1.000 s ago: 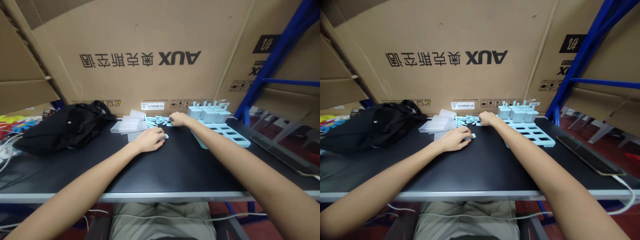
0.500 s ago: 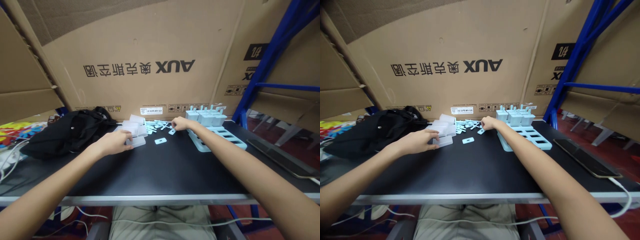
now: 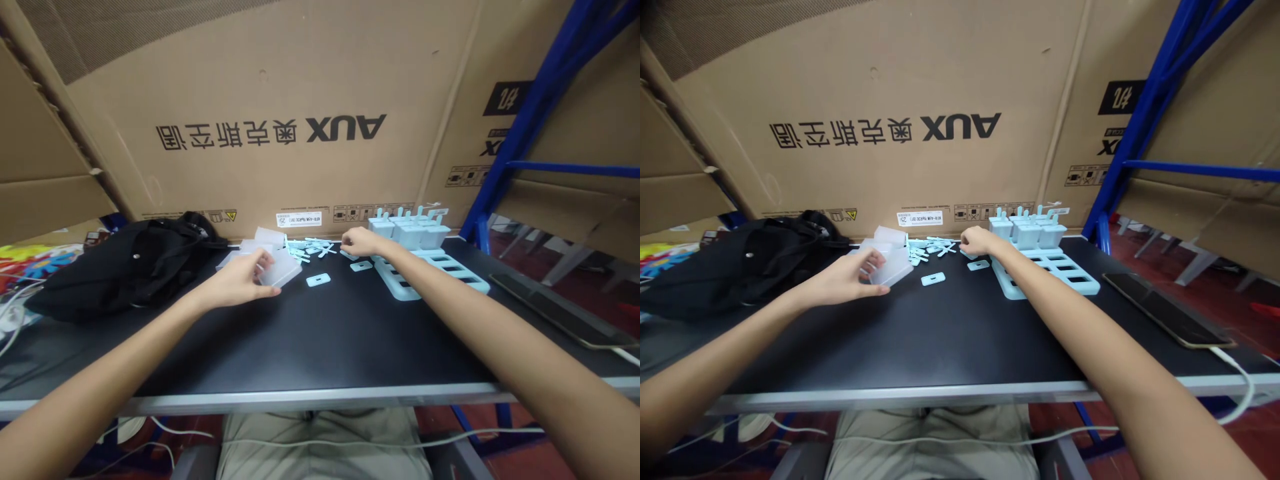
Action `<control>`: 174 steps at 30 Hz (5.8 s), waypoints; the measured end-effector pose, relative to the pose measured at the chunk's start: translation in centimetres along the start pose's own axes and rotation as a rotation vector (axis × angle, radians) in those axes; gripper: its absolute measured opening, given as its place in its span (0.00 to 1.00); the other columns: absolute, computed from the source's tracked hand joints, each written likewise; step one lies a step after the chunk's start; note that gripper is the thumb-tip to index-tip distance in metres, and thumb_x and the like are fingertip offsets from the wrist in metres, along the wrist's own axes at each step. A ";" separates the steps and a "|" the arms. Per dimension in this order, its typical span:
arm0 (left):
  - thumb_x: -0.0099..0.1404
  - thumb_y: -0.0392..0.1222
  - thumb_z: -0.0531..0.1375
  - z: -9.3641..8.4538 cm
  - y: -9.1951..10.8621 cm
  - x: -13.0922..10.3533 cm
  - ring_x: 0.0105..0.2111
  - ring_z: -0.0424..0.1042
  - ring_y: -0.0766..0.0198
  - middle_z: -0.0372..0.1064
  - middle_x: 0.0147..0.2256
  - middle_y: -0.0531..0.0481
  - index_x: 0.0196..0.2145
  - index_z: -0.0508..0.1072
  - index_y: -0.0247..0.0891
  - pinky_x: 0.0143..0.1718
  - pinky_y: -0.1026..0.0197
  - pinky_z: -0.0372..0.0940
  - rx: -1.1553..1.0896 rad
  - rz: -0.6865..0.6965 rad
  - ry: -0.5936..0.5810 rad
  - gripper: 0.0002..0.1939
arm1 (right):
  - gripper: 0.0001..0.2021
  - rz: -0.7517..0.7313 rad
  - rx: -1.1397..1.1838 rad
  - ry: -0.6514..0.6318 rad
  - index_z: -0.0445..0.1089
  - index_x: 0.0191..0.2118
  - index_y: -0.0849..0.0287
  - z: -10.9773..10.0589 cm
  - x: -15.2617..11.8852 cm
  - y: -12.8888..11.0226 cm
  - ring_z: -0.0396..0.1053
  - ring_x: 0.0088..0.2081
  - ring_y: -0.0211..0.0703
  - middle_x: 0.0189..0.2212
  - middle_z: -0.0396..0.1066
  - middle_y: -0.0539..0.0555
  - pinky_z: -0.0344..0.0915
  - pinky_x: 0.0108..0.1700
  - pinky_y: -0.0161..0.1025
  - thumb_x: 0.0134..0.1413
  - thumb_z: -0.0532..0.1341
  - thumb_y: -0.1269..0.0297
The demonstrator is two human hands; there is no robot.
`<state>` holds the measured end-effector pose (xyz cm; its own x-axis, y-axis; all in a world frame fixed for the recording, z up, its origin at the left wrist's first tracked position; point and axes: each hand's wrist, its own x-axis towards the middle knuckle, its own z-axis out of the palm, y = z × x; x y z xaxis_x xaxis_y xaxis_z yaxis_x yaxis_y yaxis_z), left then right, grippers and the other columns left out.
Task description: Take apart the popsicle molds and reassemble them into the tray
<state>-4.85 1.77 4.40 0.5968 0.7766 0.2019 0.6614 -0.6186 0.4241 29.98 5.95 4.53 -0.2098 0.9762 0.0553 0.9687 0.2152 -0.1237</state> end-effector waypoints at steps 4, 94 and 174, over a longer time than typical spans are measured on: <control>0.50 0.57 0.69 2.2 2.2 2.9 0.39 0.72 0.58 0.69 0.45 0.44 0.46 0.63 0.39 0.39 0.54 0.70 -0.195 0.039 0.289 0.32 | 0.21 -0.198 0.557 0.101 0.70 0.45 0.60 -1.5 -2.1 -3.3 0.73 0.38 0.42 0.43 0.75 0.59 0.67 0.36 0.37 0.65 0.49 0.49; 0.59 0.47 0.66 7.2 1.4 5.6 0.40 0.74 0.62 0.69 0.41 0.49 0.42 0.55 0.43 0.37 0.62 0.68 -0.812 0.230 0.038 0.23 | 0.07 -0.264 -0.022 -0.178 0.74 0.32 0.64 -0.3 4.7 -7.6 0.71 0.32 0.42 0.30 0.76 0.56 0.61 0.33 0.34 0.45 0.62 0.68; 0.66 0.38 0.53 7.4 2.3 4.8 0.41 0.71 0.60 0.71 0.39 0.51 0.39 0.67 0.42 0.45 0.57 0.66 0.072 0.504 0.034 0.05 | 0.42 0.580 -0.313 0.466 0.39 0.69 0.78 0.4 -6.3 2.0 0.32 0.69 0.66 0.69 0.36 0.76 0.32 0.62 0.72 0.61 0.47 0.47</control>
<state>2.91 3.17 -0.15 0.8353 0.3823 0.3950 0.3255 -0.9230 0.2050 33.14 0.25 3.53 0.3475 0.8034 0.4834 0.9132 -0.4071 0.0200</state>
